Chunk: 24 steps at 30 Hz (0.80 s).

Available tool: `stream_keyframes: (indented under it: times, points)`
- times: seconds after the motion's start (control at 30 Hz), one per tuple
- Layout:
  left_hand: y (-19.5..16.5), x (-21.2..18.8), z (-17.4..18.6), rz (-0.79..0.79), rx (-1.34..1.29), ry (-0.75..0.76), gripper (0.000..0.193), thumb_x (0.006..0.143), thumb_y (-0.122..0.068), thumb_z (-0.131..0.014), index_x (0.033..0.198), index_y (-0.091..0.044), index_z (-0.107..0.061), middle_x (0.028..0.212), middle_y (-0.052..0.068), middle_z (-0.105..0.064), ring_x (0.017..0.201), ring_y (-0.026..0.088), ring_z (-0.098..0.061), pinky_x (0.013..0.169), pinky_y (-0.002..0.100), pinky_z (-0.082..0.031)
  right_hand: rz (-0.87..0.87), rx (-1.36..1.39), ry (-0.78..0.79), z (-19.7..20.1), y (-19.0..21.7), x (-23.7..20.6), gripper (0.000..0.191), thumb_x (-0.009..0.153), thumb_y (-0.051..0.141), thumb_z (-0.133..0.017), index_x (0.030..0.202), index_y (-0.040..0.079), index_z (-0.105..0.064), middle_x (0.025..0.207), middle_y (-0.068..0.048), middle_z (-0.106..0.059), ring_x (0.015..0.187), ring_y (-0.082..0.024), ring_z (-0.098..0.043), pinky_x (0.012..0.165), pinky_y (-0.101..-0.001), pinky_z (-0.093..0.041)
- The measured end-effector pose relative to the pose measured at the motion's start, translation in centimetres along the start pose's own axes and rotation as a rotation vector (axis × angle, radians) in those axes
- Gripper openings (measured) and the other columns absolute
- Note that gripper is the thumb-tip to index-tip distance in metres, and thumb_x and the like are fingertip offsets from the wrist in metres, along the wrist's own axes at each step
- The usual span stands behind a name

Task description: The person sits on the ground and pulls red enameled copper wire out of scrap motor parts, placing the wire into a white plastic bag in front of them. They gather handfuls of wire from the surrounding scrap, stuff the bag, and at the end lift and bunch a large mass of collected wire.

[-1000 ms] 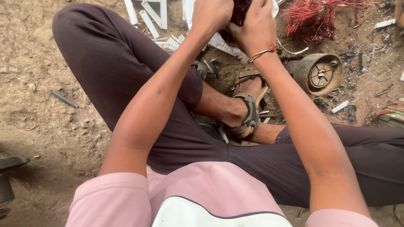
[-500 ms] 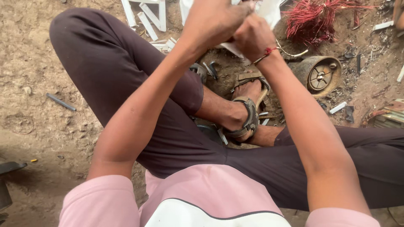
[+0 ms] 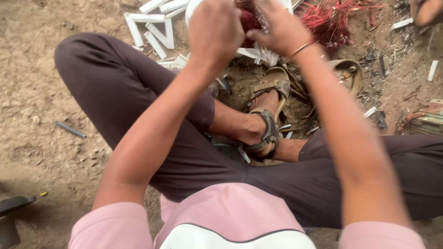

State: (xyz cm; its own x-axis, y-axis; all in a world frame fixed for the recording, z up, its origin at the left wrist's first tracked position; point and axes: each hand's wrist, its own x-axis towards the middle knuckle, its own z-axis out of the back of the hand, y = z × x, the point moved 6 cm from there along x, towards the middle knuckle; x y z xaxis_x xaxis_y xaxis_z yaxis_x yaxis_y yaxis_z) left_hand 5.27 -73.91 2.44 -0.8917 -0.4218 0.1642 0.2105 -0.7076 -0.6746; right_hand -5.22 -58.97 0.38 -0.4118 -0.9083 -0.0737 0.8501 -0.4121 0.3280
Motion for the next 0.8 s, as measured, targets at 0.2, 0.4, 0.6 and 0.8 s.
stream_keyframes:
  times: [0.2, 0.4, 0.6, 0.8]
  points:
    - [-3.7, -1.9, -6.1, -0.496, 0.457, -0.172, 0.043, 0.088, -0.004, -0.067, 0.129, -0.019, -0.065, 0.142, 0.017, -0.047, 0.102, 0.027, -0.058, 0.053, 0.029, -0.049, -0.097, -0.291, 0.421, 4.3, -1.5, -3.6, 0.082, 0.074, 0.022, -0.077, 0.15, 0.009, -0.046, 0.128, -0.015, -0.066, 0.123, -0.03, -0.062, 0.114, -0.0493, -0.037]
    - [-1.5, -0.8, -11.1, -0.659, 0.654, -0.026, 0.027, 0.092, -0.019, -0.064, 0.119, -0.016, -0.068, 0.138, 0.01, -0.05, 0.099, 0.021, -0.058, 0.058, 0.03, -0.048, 0.033, -0.693, 0.705, 1.3, 2.8, -5.9, 0.028, 0.075, 0.021, -0.073, 0.103, 0.019, -0.077, 0.106, -0.003, -0.073, 0.11, -0.016, -0.065, 0.113, -0.0437, -0.029]
    - [0.4, 0.0, -9.3, -0.507, 0.684, 0.022, 0.01, 0.095, -0.022, -0.066, 0.1, -0.025, -0.074, 0.123, 0.004, -0.056, 0.093, 0.021, -0.06, 0.058, 0.032, -0.048, 0.121, -0.634, 0.617, 6.9, 5.7, -6.7, 0.016, 0.087, 0.03, -0.069, 0.083, 0.017, -0.078, 0.09, 0.0, -0.072, 0.104, -0.014, -0.065, 0.106, -0.042, -0.033]
    - [-0.8, 0.8, -9.1, -0.443, 0.623, -0.073, 0.014, 0.083, -0.015, -0.067, 0.092, -0.022, -0.076, 0.109, 0.005, -0.06, 0.076, 0.021, -0.063, 0.052, 0.033, -0.052, 0.315, -0.639, 0.467, 8.1, 7.3, -7.5, 0.013, 0.084, 0.021, -0.064, 0.077, 0.018, -0.075, 0.083, 0.003, -0.07, 0.096, -0.013, -0.065, 0.096, -0.0358, -0.042]
